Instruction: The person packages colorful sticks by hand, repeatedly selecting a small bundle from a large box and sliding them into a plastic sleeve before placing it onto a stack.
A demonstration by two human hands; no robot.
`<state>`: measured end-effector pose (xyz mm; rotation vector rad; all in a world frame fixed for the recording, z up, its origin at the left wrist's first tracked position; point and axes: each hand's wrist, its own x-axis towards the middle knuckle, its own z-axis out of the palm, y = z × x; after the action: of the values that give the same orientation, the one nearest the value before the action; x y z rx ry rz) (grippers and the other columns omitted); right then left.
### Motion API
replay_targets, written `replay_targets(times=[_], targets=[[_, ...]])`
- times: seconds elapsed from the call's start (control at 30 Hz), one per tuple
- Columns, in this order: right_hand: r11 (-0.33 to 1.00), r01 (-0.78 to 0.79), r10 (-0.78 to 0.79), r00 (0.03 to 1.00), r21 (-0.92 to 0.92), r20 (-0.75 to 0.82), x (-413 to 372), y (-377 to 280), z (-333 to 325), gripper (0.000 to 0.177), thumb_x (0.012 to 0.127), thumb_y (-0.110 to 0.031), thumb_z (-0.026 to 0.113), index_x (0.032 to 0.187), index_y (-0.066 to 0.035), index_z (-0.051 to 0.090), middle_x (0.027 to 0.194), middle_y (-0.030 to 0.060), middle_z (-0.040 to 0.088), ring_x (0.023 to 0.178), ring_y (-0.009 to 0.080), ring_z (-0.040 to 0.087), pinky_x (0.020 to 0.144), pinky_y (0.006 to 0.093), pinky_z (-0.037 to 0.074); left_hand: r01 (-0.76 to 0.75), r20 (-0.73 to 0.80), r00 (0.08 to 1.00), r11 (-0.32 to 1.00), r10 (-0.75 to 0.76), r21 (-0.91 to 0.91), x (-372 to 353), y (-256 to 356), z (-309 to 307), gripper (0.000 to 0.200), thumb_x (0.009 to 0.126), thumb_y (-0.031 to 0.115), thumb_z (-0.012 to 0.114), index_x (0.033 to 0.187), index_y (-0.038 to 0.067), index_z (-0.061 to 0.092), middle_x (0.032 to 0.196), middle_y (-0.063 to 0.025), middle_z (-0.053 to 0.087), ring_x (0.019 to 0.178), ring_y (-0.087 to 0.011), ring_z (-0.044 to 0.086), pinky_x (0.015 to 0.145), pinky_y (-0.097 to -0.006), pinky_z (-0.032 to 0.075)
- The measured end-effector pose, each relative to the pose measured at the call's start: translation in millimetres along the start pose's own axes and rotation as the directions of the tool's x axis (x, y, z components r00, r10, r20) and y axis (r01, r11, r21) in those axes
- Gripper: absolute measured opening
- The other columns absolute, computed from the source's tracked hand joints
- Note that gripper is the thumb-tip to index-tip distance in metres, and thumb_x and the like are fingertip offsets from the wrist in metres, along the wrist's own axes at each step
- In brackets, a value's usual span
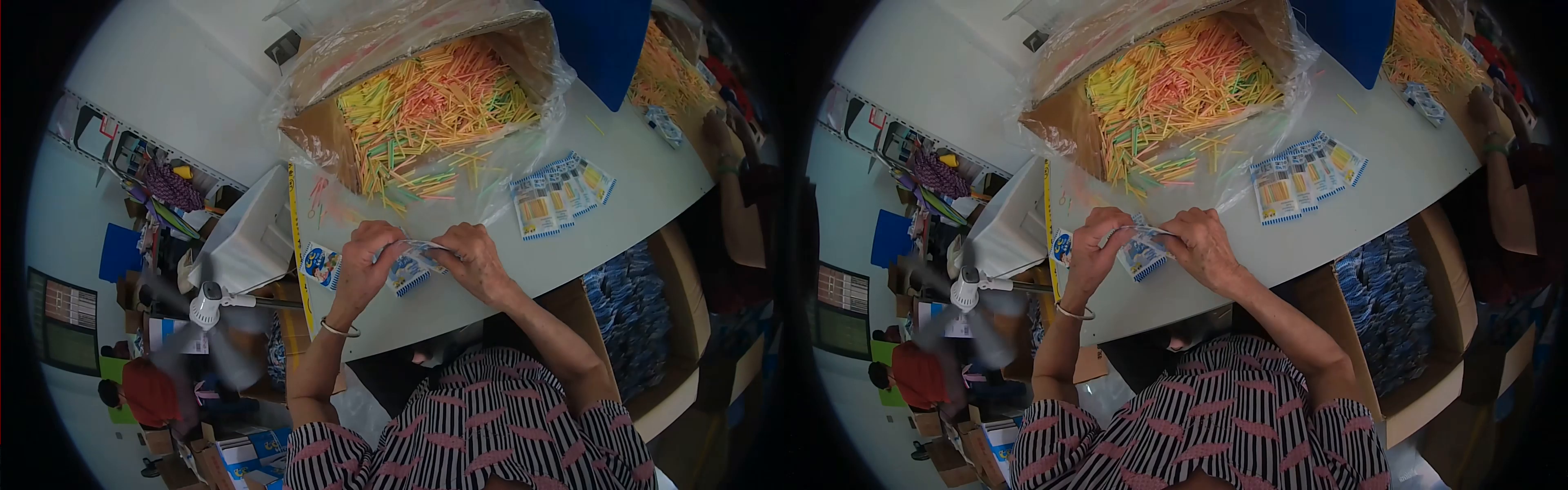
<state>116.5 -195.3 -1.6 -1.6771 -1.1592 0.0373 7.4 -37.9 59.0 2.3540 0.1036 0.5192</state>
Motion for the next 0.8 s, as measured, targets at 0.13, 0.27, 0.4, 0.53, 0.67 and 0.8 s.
replay_targets(times=[0.13,0.27,0.4,0.53,0.67,0.8], targets=[[0.994,-0.072,0.069,0.997,0.081,0.045,-1,6,-8,0.006,0.074,-0.009,0.066,0.078,-0.004,0.065,0.069,0.0077,0.058,0.071,0.0247,0.054,0.073,0.0355,0.038,-0.120,0.008,0.993,0.980,0.120,0.159,12,3,10,0.010,0.077,0.004,0.062,0.084,-0.002,0.060,0.078,-0.0101,0.059,0.079,-0.0254,0.054,0.076,-0.0341,0.040],[0.997,-0.065,0.063,0.997,0.034,0.055,2,15,-17,0.011,0.076,-0.011,0.066,0.071,-0.002,0.062,0.068,0.0100,0.059,0.069,0.0278,0.055,0.069,0.0376,0.041,-0.128,0.130,0.986,0.967,0.101,0.220,31,-12,14,0.014,0.081,0.007,0.060,0.090,-0.003,0.060,0.087,-0.0119,0.060,0.085,-0.0228,0.055,0.076,-0.0309,0.043],[0.998,-0.031,0.030,0.999,-0.059,-0.019,-1,32,-19,0.014,0.077,-0.013,0.066,0.070,-0.001,0.061,0.078,0.0111,0.061,0.069,0.0291,0.055,0.068,0.0383,0.044,-0.077,0.103,0.992,0.991,0.066,0.107,65,-32,18,0.019,0.083,0.011,0.060,0.095,-0.003,0.058,0.088,-0.0135,0.060,0.084,-0.0294,0.055,0.077,-0.0344,0.043],[0.963,0.094,-0.081,0.995,-0.251,0.062,-10,41,-13,0.009,0.076,-0.011,0.063,0.075,-0.002,0.060,0.089,0.0111,0.057,0.074,0.0289,0.055,0.070,0.0369,0.047,-0.335,0.149,0.942,0.857,0.300,0.390,89,-83,40,0.035,0.079,0.023,0.065,0.100,-0.003,0.053,0.096,-0.0167,0.058,0.093,-0.0333,0.052,0.082,-0.0424,0.040],[0.893,0.197,-0.150,0.978,-0.404,0.147,-4,49,-8,0.007,0.072,-0.006,0.060,0.077,-0.001,0.058,0.086,0.0111,0.054,0.083,0.0285,0.053,0.074,0.0351,0.047,-0.348,0.202,0.937,0.770,0.284,0.534,93,-97,66,0.044,0.078,0.028,0.065,0.102,-0.005,0.050,0.102,-0.0197,0.055,0.099,-0.0360,0.049,0.084,-0.0439,0.041],[0.903,0.219,-0.184,0.975,-0.369,0.129,1,47,-12,0.007,0.069,-0.002,0.058,0.076,0.000,0.057,0.082,0.0111,0.052,0.084,0.0278,0.051,0.076,0.0342,0.047,-0.364,0.230,0.931,0.710,0.283,0.602,105,-112,75,0.047,0.082,0.036,0.060,0.099,-0.006,0.052,0.102,-0.0202,0.054,0.101,-0.0364,0.047,0.087,-0.0436,0.040]])
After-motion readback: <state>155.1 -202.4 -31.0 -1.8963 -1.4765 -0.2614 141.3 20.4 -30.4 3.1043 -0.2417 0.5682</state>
